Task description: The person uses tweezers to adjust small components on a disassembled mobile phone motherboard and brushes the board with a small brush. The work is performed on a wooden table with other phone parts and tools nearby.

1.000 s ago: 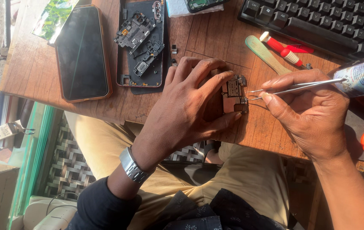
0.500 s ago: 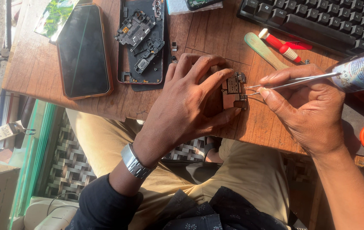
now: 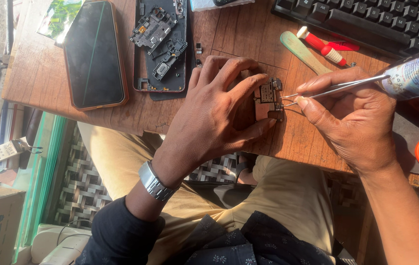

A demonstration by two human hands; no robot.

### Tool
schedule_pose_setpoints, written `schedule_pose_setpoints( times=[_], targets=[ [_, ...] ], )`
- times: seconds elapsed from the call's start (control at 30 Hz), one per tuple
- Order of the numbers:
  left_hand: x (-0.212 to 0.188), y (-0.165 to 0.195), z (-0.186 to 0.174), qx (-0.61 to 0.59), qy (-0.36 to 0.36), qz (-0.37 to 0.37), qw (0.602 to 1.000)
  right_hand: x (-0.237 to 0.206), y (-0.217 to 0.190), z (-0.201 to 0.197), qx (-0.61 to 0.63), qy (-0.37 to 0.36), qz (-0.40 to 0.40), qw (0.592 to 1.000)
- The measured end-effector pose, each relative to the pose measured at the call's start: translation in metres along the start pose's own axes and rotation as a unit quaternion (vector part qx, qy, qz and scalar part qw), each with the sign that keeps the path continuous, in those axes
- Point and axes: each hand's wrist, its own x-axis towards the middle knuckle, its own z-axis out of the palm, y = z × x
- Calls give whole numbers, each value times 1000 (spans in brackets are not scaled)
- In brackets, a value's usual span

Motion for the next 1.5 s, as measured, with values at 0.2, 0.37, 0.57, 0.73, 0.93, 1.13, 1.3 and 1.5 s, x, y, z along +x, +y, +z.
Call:
schedule_pose_setpoints(
  times=[0.2,0.37,0.57,0.73,0.93,1.13,1.3,1.5],
  targets=[
    [3,-2,-5,2,4,7,1000,4,-2,2,-27,-1,-8,1000],
    [4,-5,-5,6,4,6,1000,7,-1,2,-11,-3,-10,1000],
    [-1,-2,1,8,5,6,1000,0,2,2,-16,-8,-19,1000],
    [-3,6,3,7,5,7,1000,-5,-1,-3,-24,-13,-9,1000],
    [-1,10,-5,2,8,7,1000,-5,-6,-3,-11,-11,-7,1000],
    [7,11,-10,-5,9,4,1000,3,-10,-7,-5,-11,-10,1000],
    [6,10,-17,-1,9,5,1000,4,-13,-1,-1,-15,-6,1000],
    [3,5,-22,3,5,5,1000,6,-15,6,-14,-11,-10,1000]
  ],
)
